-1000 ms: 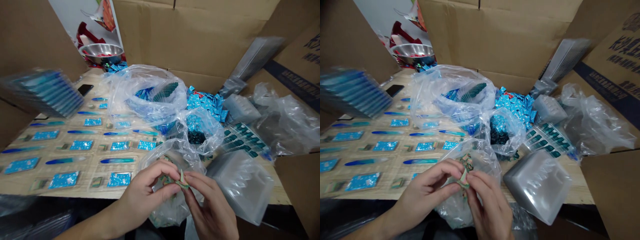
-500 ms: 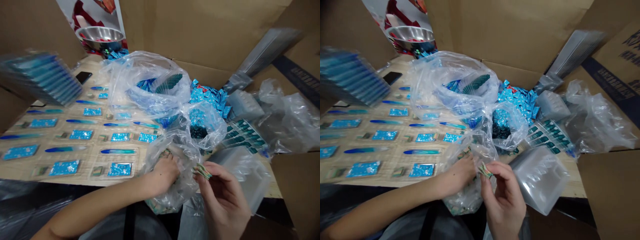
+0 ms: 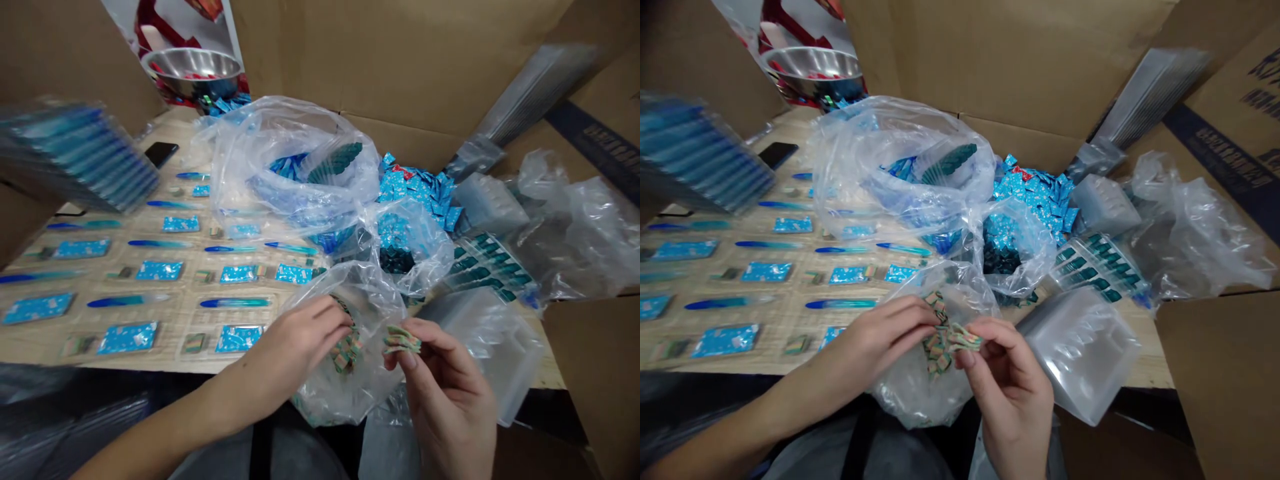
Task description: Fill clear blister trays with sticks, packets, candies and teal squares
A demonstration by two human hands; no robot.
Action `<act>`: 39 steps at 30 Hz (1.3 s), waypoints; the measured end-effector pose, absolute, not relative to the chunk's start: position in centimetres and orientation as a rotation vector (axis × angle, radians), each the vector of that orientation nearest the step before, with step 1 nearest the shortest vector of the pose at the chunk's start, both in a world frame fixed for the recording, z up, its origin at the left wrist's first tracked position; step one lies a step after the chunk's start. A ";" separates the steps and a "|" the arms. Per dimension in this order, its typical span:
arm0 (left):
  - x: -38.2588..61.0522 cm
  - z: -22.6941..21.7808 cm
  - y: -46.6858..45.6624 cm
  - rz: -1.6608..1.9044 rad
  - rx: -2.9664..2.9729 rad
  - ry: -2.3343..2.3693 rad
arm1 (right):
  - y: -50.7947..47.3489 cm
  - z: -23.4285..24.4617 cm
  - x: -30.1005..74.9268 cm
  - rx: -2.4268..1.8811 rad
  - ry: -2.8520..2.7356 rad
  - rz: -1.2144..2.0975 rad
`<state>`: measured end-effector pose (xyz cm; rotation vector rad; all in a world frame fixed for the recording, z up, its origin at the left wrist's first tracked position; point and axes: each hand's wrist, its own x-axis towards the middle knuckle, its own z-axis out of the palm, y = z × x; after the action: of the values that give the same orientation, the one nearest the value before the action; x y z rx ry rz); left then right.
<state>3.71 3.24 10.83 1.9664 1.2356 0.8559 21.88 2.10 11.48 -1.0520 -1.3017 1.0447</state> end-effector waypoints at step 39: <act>4.3 12.0 2.6 1.348 1.644 1.033 | 1.9 11.5 20.1 -0.975 -1.846 0.654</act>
<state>4.29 2.65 12.04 1.6437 1.0328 1.3478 20.05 1.87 11.50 -0.9750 -1.8462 0.6544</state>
